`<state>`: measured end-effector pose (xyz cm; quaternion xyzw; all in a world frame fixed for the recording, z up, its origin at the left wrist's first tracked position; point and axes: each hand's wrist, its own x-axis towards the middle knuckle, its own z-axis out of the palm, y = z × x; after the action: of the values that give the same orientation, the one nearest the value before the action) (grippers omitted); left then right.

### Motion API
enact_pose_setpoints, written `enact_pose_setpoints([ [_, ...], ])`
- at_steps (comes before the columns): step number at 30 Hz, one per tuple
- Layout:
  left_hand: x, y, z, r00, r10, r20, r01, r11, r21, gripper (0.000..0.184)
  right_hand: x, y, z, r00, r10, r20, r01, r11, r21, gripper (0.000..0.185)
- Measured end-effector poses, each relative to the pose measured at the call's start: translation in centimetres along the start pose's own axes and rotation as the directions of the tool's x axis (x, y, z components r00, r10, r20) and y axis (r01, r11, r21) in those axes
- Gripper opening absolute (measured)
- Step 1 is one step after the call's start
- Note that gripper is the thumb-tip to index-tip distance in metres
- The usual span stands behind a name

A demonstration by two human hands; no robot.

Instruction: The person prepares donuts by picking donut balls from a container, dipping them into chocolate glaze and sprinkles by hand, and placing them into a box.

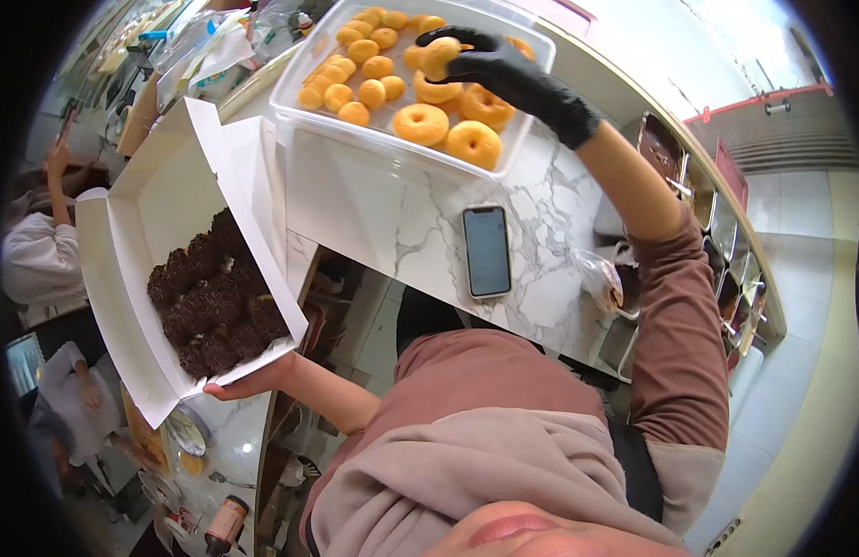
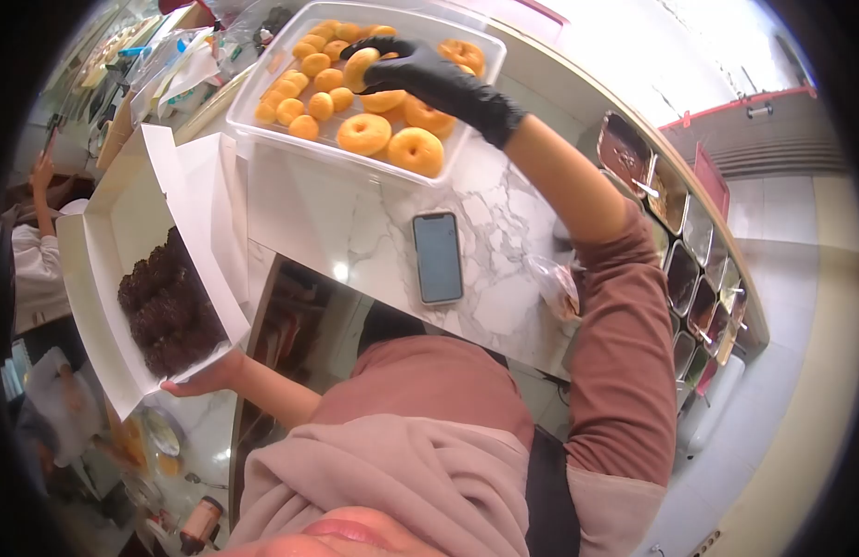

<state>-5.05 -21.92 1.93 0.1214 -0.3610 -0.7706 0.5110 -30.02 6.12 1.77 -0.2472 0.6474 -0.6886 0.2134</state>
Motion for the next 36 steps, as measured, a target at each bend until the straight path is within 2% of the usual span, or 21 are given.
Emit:
enact_pose_setpoints([
  [1,-0.6,0.1,-0.2,1.000,-0.012,0.028,0.013,0.999,-0.034,0.067,-2.7,-1.0,-0.7,1.000,-0.007,-0.010,0.008,0.994,0.113,0.041],
  [3,-2.4,0.3,0.0,0.998,0.002,0.067,0.002,0.999,-0.053,0.066,-8.2,-3.2,-1.9,0.996,-0.088,-0.020,0.090,0.982,0.168,0.040],
  [5,-4.8,0.6,1.2,0.996,0.041,0.079,-0.038,0.998,-0.045,0.066,-14.1,-4.3,-4.1,0.994,-0.056,-0.095,0.077,0.969,0.235,0.041],
  [8,-8.8,1.3,2.2,0.993,0.037,0.111,-0.023,0.991,-0.131,0.067,-24.2,-7.6,-6.6,0.976,-0.005,-0.219,0.035,0.991,0.131,0.042],
  [9,-10.1,1.3,2.4,0.992,0.026,0.120,-0.007,0.988,-0.157,0.067,-27.7,-7.7,-7.6,0.957,-0.018,-0.290,0.067,0.985,0.161,0.043],
  [10,-11.4,1.3,2.3,0.984,-0.006,0.180,0.054,0.963,-0.263,0.067,-31.5,-7.5,-8.7,0.932,-0.023,-0.361,0.085,0.984,0.156,0.044],
  [12,-14.7,1.8,3.1,0.961,-0.045,0.272,0.122,0.953,-0.276,0.066,-39.2,-7.2,-10.4,0.847,-0.044,-0.530,0.108,0.990,0.091,0.046],
  [13,-16.6,2.1,3.8,0.944,-0.070,0.323,0.168,0.943,-0.286,0.066,-43.1,-7.3,-11.5,0.827,-0.054,-0.559,0.140,0.984,0.113,0.045],
  [15,-19.9,3.0,5.0,0.940,-0.118,0.319,0.225,0.920,-0.322,0.063,-50.2,-7.3,-13.1,0.723,-0.093,-0.685,0.227,0.968,0.108,0.042],
  [16,-21.5,3.4,5.8,0.915,-0.117,0.385,0.248,0.918,-0.310,0.062,-53.2,-8.0,-13.7,0.666,-0.055,-0.744,0.157,0.985,0.068,0.039],
  [17,-23.0,3.9,6.1,0.920,-0.121,0.372,0.232,0.934,-0.271,0.061,-56.3,-8.1,-15.2,0.635,-0.023,-0.772,0.081,0.996,0.036,0.036],
  [19,-25.5,4.7,6.9,0.969,-0.105,0.225,0.168,0.945,-0.281,0.063,-62.1,-7.3,-18.5,0.619,-0.072,-0.782,-0.106,0.979,-0.175,0.032],
  [22,-25.2,4.4,6.1,0.973,-0.154,0.174,0.202,0.932,-0.301,0.065,-67.6,-2.8,-22.7,0.604,0.003,-0.797,-0.332,0.910,-0.249,0.033],
  [23,-25.5,4.1,6.4,0.967,-0.160,0.198,0.216,0.929,-0.300,0.065,-67.9,-2.0,-22.5,0.573,0.054,-0.818,-0.383,0.900,-0.209,0.033],
  [25,-26.2,3.7,7.2,0.955,-0.176,0.240,0.244,0.924,-0.295,0.065,-69.2,2.8,-24.6,0.536,0.054,-0.843,-0.451,0.862,-0.231,0.032],
  [27,-26.7,3.9,7.6,0.926,-0.216,0.310,0.312,0.900,-0.304,0.064,-69.0,3.8,-25.1,0.601,-0.015,-0.799,-0.601,0.650,-0.465,0.033],
  [28,-26.8,3.6,7.9,0.907,-0.242,0.345,0.352,0.885,-0.304,0.064,-68.8,4.2,-25.5,0.638,-0.014,-0.770,-0.664,0.497,-0.559,0.034],
  [31,-27.5,3.2,9.4,0.918,-0.256,0.302,0.337,0.906,-0.256,0.063,-68.4,6.2,-26.2,0.647,0.033,-0.762,-0.676,0.487,-0.554,0.037],
  [32,-27.9,3.1,10.1,0.927,-0.235,0.291,0.307,0.922,-0.234,0.063,-68.2,6.2,-26.2,0.676,0.035,-0.736,-0.691,0.378,-0.616,0.035],
  [34,-29.0,3.6,11.3,0.945,-0.182,0.271,0.237,0.953,-0.188,0.064,-67.8,6.3,-26.0,0.692,0.045,-0.721,-0.683,0.367,-0.632,0.032],
  [36,-28.3,3.0,10.9,0.914,-0.234,0.332,0.314,0.925,-0.211,0.064,-67.8,6.5,-25.8,0.713,0.044,-0.700,-0.658,0.387,-0.646,0.029],
])
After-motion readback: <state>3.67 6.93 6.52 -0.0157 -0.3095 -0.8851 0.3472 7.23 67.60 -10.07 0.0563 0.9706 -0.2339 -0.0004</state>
